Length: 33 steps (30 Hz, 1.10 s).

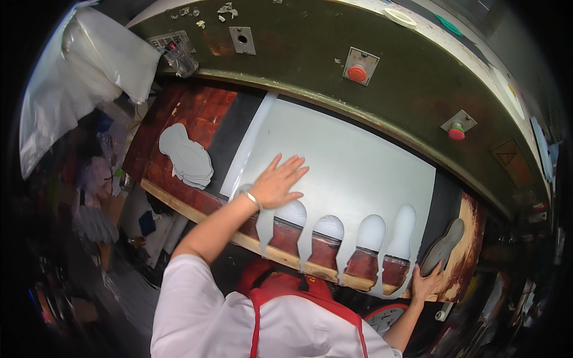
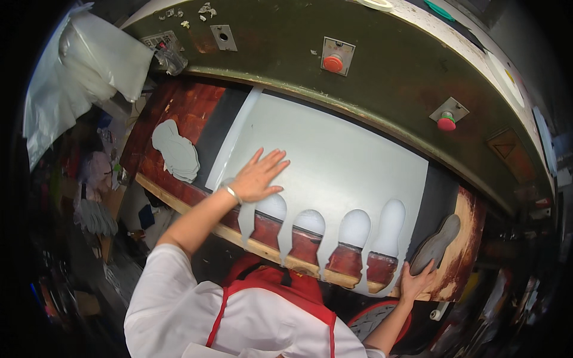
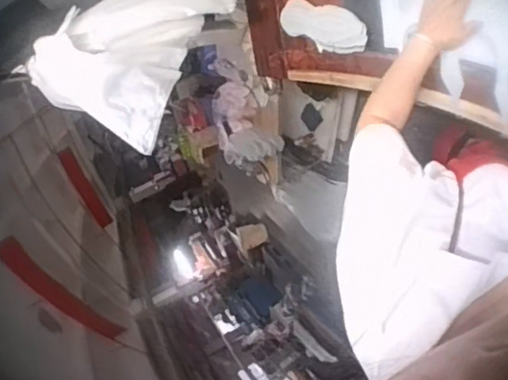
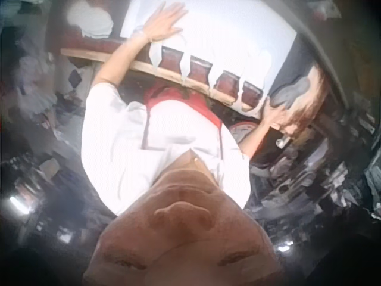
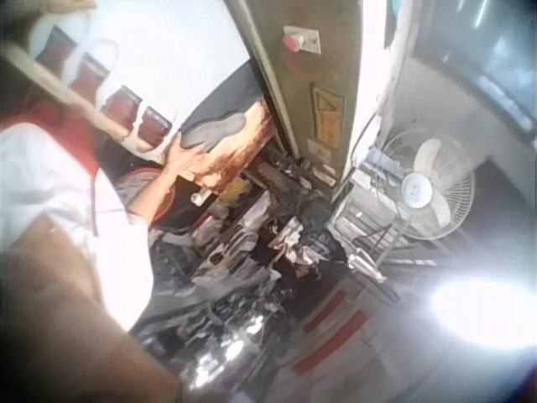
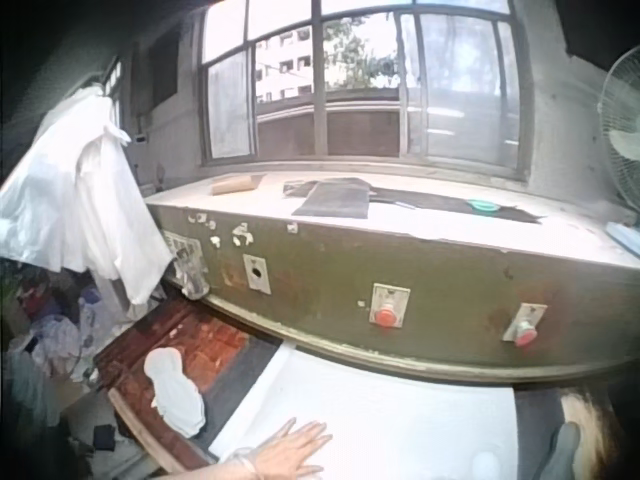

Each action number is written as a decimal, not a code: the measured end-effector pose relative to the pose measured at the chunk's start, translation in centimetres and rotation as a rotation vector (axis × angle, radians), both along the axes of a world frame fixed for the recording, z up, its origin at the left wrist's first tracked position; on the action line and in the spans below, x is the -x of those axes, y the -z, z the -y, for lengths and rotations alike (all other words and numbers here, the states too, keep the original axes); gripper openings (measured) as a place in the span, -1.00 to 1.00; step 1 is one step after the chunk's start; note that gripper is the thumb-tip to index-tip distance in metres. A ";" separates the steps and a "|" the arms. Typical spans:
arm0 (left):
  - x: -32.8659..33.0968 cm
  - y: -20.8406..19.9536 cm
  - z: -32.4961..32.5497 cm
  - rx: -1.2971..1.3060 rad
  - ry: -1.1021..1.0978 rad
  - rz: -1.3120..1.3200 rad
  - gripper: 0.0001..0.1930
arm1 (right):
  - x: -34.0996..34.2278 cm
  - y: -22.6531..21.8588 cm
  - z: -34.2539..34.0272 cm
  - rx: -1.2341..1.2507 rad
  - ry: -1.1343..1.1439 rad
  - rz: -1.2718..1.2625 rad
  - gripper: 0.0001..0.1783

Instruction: The person places a sheet of gray material onto a press machine, activates the press, and removes cut pieces shaped like shoe soles. The person repeats this cycle multiple times, stacking the cut pieces on a nearby table.

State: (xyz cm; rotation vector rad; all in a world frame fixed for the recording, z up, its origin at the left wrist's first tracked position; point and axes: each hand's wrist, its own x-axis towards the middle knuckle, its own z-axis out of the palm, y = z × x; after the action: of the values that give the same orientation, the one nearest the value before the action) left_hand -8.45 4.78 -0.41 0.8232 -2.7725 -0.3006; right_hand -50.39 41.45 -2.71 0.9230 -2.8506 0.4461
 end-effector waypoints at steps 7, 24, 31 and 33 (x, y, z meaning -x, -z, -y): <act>-6.2 0.0 10.2 0.209 -1.011 0.092 -0.41 | 2.1 0.3 -0.3 0.199 -0.163 0.049 -0.02; -5.2 3.2 3.8 0.068 -0.550 -0.363 -0.57 | -18.3 -6.5 15.4 0.961 -0.583 1.018 0.00; -5.9 3.4 4.1 -0.080 -0.617 -0.474 -0.53 | -30.6 -4.7 32.9 0.511 -0.769 0.725 -0.14; -5.9 3.3 4.0 -0.047 -0.602 -0.525 -0.53 | -33.7 -4.0 34.8 0.460 -0.841 0.399 -0.15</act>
State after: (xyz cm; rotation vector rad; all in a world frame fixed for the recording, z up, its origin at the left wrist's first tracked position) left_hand -2.58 0.78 -3.75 1.3137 -1.9405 -0.3940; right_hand -16.66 6.68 1.26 2.0529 -2.2924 1.4164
